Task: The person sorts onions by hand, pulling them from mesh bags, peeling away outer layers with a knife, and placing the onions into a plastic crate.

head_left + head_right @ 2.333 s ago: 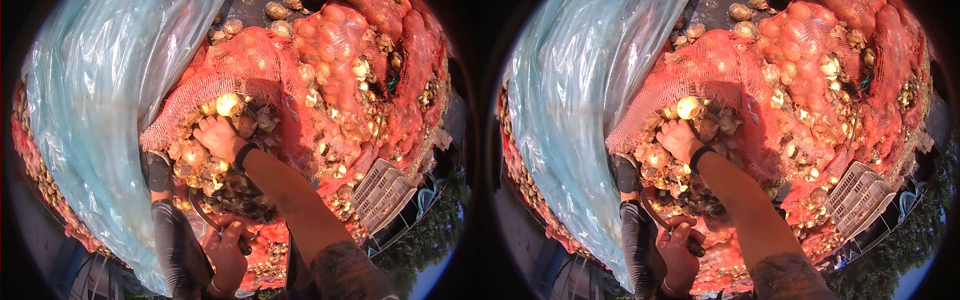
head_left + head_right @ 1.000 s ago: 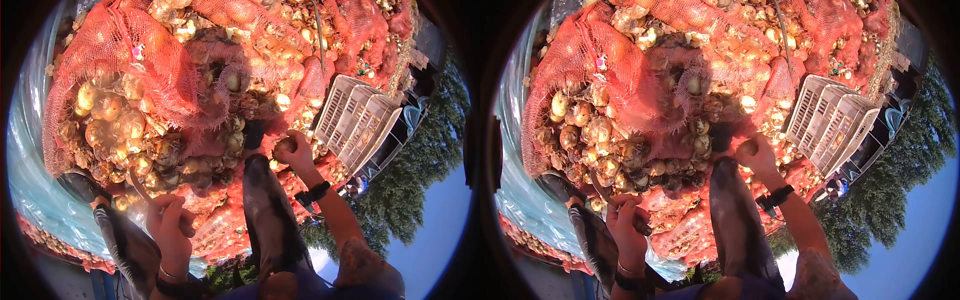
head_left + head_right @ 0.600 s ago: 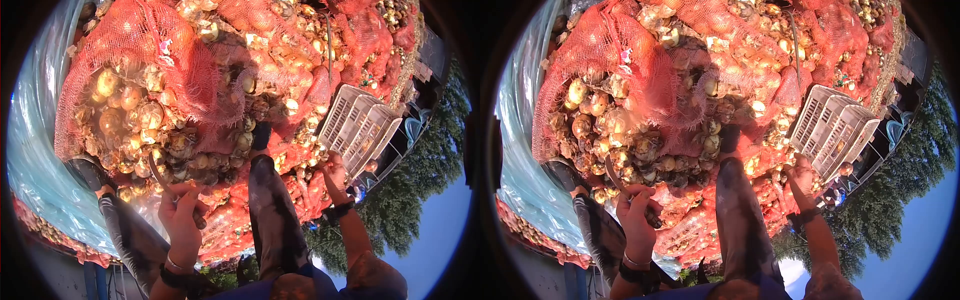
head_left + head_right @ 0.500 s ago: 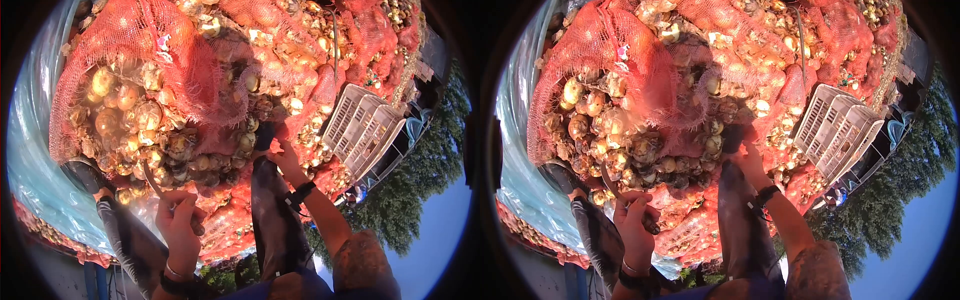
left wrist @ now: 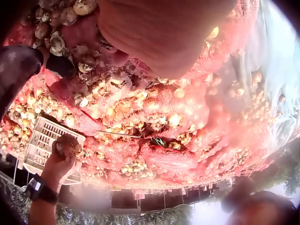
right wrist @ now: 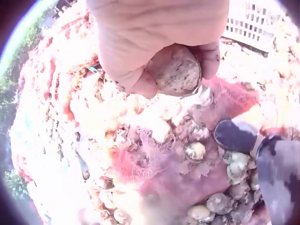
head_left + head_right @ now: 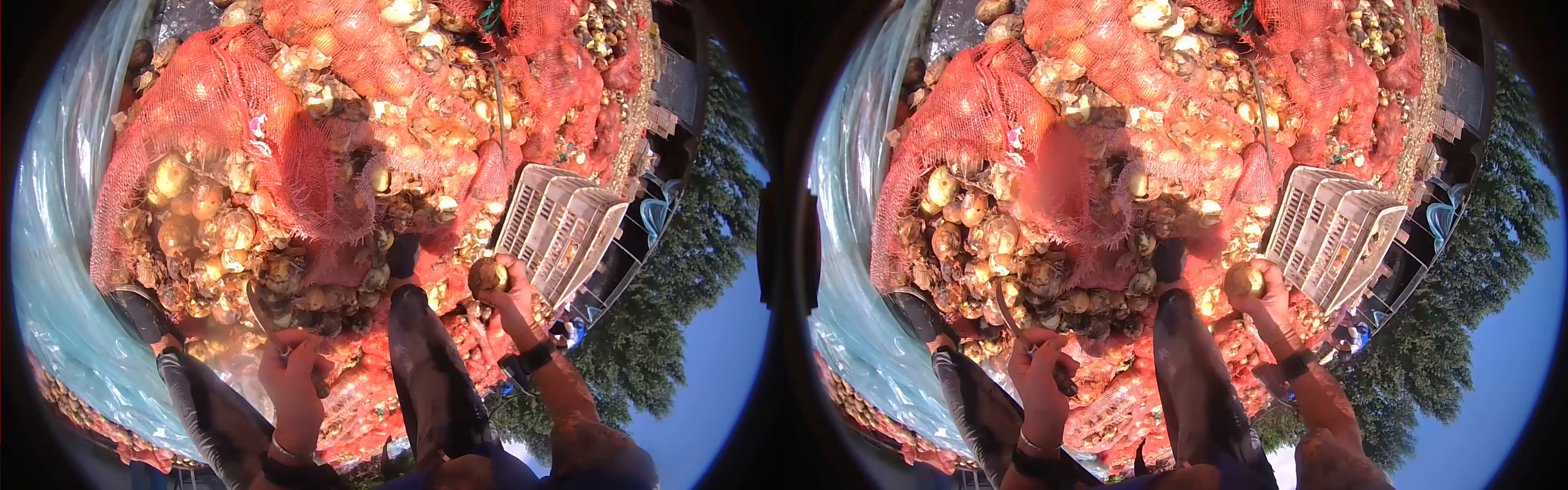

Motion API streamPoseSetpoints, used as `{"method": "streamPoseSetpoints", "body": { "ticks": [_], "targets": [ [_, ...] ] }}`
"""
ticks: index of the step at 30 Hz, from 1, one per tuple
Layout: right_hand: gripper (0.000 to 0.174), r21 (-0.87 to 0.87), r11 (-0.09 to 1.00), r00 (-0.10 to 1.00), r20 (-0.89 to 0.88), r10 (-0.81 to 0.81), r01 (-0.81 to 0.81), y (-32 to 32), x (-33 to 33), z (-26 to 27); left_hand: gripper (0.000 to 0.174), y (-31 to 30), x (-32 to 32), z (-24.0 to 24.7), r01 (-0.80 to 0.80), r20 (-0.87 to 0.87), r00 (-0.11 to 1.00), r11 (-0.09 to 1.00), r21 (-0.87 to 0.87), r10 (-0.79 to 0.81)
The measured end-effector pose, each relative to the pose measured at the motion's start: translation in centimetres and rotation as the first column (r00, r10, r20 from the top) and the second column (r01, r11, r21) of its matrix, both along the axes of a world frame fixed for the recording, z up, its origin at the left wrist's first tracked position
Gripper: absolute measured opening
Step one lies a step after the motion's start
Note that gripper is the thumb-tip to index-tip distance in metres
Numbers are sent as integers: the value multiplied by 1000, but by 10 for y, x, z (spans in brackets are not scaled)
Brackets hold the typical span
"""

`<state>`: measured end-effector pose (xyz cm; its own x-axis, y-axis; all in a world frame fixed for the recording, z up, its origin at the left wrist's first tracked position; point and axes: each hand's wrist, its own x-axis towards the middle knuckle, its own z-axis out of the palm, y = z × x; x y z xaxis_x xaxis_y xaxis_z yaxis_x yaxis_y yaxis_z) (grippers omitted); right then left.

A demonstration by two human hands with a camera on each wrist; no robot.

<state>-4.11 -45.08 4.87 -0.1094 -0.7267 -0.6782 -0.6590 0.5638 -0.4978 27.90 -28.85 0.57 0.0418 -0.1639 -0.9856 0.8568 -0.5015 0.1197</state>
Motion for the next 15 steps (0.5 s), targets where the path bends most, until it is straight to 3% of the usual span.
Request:
{"method": "streamPoseSetpoints", "body": {
  "ticks": [1,2,3,4,5,6,7,9,10,11,12,13,14,15],
  "targets": [
    [56,-75,996,999,10,-51,52,-18,-19,34,9,2,3,-1,-4,73,997,1000,-23,6],
    [54,-190,979,990,-105,-94,73,-35,-24,65,9,-5,14,6,-9,-27,1000,1000,0,9],
    [52,-239,971,991,-128,-49,17,-50,-75,90,10,-3,14,7,-45,-21,999,999,-5,45],
    [64,-273,960,987,-128,-98,60,-66,-153,119,10,-1,15,7,-68,-25,997,998,-15,68],
    [68,-266,963,918,-371,-139,39,-84,-190,142,10,0,16,9,-92,-44,995,995,-28,91],
    [71,-184,922,531,-847,27,-341,-99,-216,150,10,1,19,11,-113,-24,993,993,-26,112],
    [73,88,806,-84,-995,47,-585,-109,-225,145,11,3,22,11,-126,-24,992,991,-33,126],
    [71,10,796,279,-934,223,-606,-117,-113,109,11,7,31,11,-153,-9,988,988,-23,153],
    [60,-263,842,732,-648,208,-471,-113,-119,59,12,9,37,12,-169,16,985,985,-39,170],
    [49,-51,916,786,-533,312,-398,-104,-31,24,12,11,42,11,-190,42,980,980,-65,193],
    [41,-50,914,898,-214,385,-404,-85,39,-22,12,14,44,8,-234,61,969,970,-72,239],
    [36,130,851,852,-64,519,-509,-68,104,-61,12,20,50,9,-239,66,968,968,-73,244],
    [37,117,660,670,102,735,-742,-53,178,-88,11,23,57,10,-248,37,968,968,-32,249],
    [36,180,552,576,141,805,-814,-37,214,-134,11,26,64,10,-256,6,967,967,9,256]
  ]
}}
